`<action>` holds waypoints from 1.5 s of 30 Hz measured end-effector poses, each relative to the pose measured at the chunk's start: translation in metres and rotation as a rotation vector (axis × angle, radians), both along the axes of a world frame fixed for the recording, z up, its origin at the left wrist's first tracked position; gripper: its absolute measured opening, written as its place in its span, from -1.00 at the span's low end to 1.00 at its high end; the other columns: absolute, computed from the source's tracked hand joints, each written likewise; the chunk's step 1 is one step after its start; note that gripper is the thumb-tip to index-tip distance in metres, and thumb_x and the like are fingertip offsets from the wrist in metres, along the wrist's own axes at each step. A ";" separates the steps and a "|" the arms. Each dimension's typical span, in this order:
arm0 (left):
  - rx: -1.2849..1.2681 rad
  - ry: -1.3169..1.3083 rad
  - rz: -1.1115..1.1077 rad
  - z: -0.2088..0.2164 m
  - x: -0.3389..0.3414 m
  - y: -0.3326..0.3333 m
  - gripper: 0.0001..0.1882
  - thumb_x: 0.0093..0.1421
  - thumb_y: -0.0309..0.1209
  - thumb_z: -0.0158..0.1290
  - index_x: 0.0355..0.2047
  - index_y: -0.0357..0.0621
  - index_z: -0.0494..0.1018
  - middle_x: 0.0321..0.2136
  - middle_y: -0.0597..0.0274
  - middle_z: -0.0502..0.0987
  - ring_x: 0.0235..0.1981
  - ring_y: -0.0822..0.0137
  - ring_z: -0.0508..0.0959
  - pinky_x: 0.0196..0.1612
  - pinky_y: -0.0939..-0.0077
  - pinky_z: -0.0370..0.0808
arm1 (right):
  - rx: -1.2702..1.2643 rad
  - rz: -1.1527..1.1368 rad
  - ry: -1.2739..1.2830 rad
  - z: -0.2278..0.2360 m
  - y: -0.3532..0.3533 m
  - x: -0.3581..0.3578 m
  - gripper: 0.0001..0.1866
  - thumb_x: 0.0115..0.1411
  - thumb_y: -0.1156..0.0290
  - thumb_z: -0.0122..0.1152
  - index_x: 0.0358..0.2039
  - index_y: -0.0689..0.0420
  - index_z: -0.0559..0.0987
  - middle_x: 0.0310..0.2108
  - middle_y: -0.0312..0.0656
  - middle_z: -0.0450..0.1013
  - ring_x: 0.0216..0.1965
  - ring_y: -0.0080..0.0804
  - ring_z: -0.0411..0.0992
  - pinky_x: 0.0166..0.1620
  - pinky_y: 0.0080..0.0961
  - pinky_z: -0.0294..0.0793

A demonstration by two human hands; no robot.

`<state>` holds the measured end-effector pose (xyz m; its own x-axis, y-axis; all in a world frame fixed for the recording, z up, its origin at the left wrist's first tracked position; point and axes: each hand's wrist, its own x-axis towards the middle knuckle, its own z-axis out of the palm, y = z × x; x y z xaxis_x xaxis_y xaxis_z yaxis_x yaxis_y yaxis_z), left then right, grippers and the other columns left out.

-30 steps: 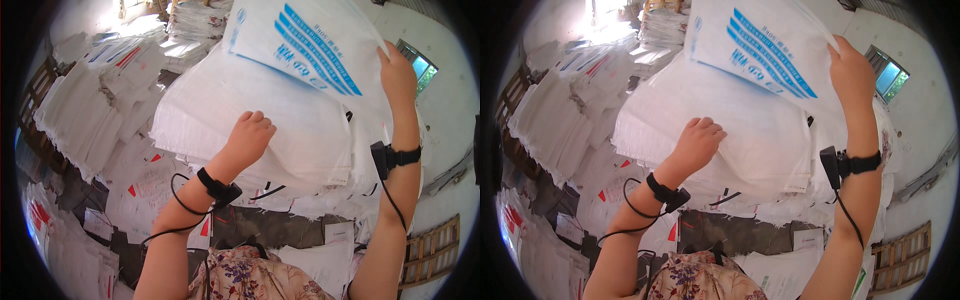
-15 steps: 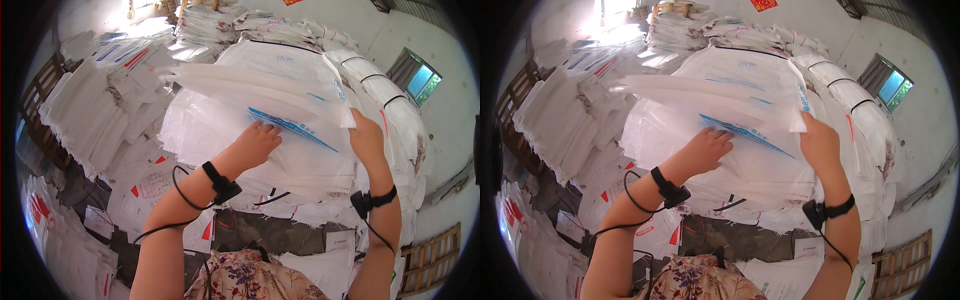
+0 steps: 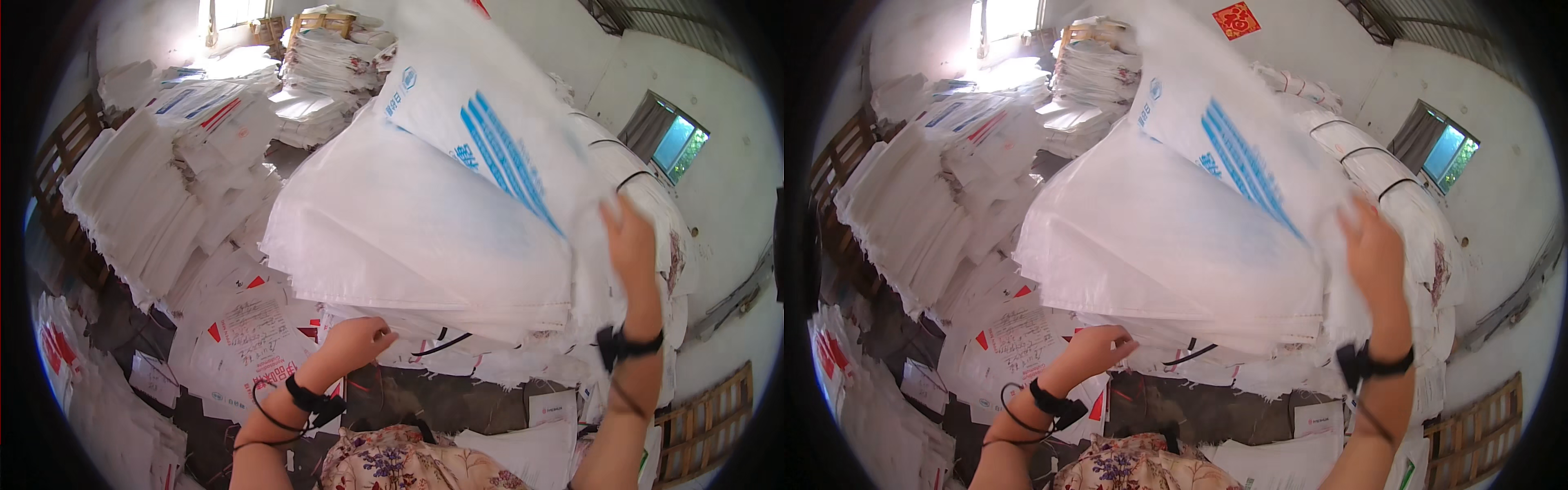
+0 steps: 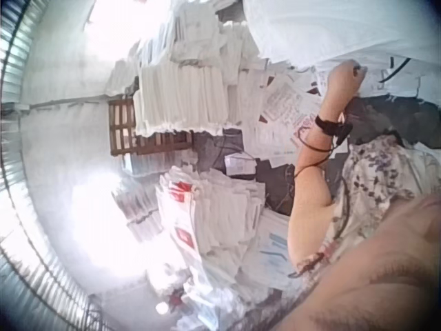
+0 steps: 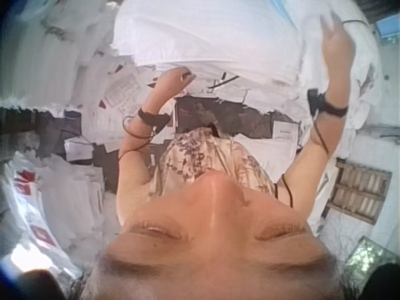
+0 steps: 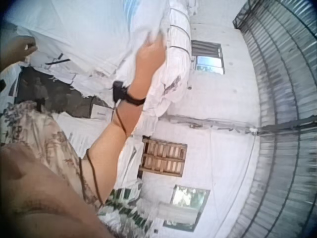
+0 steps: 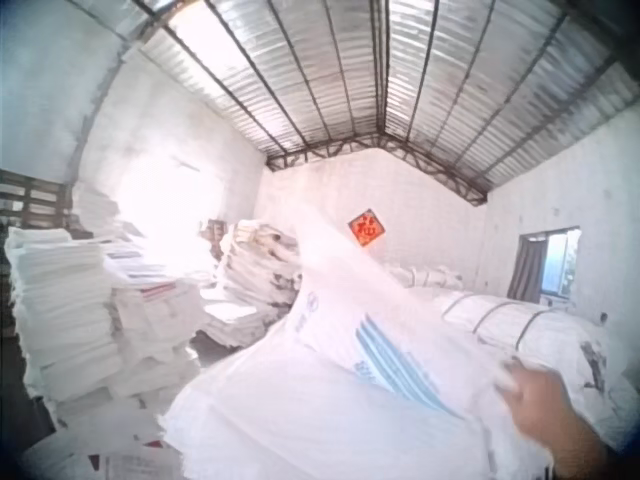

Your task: The person sorts through stacks of plastic bags by hand, picking up and turning over individual bags or small stacks to inspect their labels. They move the bags between different piles, occasionally folding them or setting them aside on the floor, and briefly pick up a pair of scissors.

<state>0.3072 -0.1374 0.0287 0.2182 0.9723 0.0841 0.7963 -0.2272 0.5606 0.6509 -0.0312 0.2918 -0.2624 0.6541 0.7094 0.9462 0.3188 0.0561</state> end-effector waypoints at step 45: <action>-0.225 -1.701 0.802 -0.065 0.155 -0.511 -0.42 0.38 -0.18 -0.12 0.29 -0.22 0.11 0.18 0.07 0.34 0.08 0.20 0.46 0.13 0.36 0.38 | -1.681 1.193 -0.202 -0.252 -0.388 0.017 -0.72 0.17 0.34 0.14 -0.13 0.11 0.60 -0.31 -0.02 0.57 -0.35 -0.27 0.55 -0.24 -0.46 0.50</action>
